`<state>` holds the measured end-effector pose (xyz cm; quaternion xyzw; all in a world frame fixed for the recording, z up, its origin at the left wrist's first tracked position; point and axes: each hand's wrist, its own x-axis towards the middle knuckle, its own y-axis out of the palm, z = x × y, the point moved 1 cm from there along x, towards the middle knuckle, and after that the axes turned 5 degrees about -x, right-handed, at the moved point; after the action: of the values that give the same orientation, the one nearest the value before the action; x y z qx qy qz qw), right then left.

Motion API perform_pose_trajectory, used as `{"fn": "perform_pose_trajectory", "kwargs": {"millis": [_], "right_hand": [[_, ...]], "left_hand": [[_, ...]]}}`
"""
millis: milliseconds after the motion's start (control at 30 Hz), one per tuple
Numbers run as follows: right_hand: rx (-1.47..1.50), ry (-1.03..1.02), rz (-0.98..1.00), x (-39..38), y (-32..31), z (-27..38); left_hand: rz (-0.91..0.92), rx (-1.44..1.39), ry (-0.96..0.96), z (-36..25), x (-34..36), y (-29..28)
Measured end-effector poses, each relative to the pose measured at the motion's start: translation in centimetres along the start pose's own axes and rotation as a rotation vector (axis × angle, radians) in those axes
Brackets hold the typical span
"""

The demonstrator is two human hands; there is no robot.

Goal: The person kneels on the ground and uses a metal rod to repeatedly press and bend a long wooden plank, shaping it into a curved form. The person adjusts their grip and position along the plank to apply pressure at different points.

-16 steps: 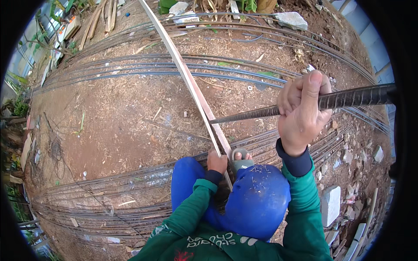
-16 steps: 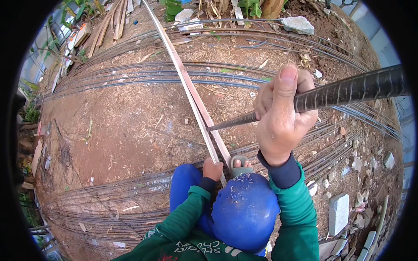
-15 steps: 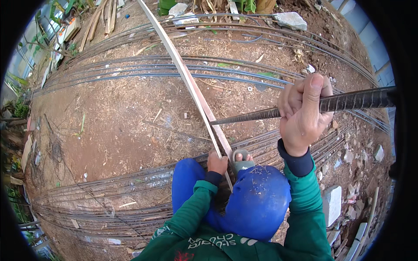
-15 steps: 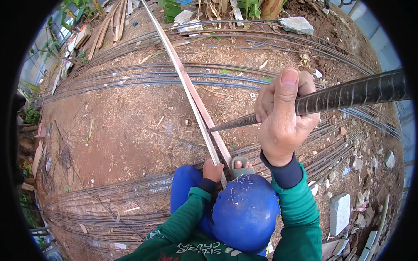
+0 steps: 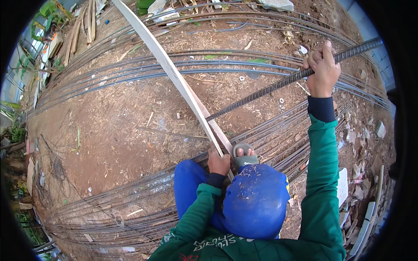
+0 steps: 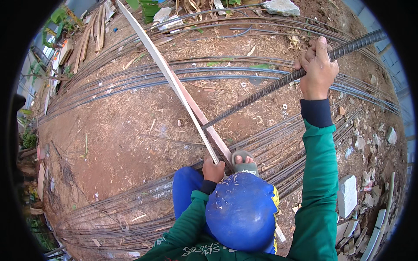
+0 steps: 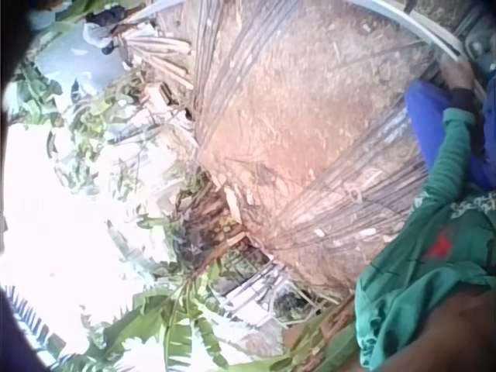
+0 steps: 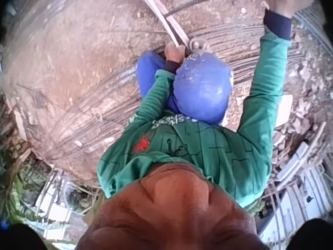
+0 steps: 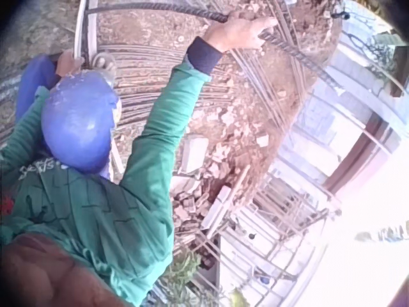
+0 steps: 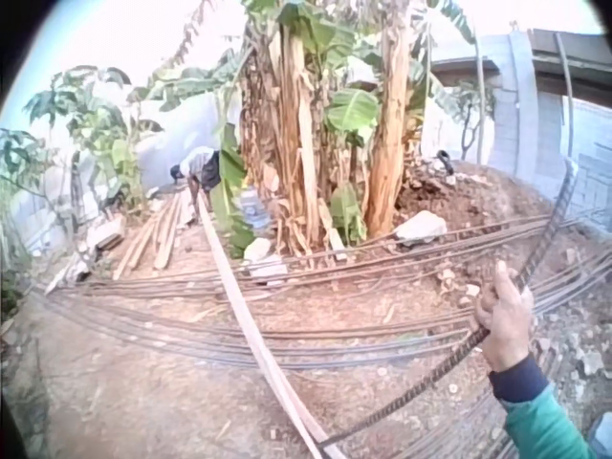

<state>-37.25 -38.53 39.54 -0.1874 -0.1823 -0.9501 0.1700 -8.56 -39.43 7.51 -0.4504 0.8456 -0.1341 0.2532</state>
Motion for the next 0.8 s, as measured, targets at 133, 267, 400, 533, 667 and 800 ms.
{"fn": "perform_pose_trajectory", "kwargs": {"millis": [133,267,400,533,667,800], "right_hand": [[-0.027,-0.123,0.221,-4.3,2.2,2.0],[0.025,-0.142,0.273,-7.5,4.8,2.9],[0.099,-0.130,0.370,-7.4,5.7,3.5],[0.079,-0.155,0.387,-6.3,4.7,3.1],[0.077,-0.093,0.283,-3.4,2.4,0.9],[0.051,0.006,0.073,0.9,-0.7,-2.1]], "left_hand": [[0.047,-0.080,-0.005,-0.6,-0.3,-1.3],[-0.276,0.086,0.318,-3.6,-2.0,-2.3],[-0.024,0.283,0.824,-6.7,-2.7,-2.3],[0.696,0.834,0.630,-5.5,-2.1,-2.0],[0.566,0.832,0.896,-3.3,-2.5,-2.4],[0.608,0.713,0.929,-2.5,-2.2,-2.4]]}}
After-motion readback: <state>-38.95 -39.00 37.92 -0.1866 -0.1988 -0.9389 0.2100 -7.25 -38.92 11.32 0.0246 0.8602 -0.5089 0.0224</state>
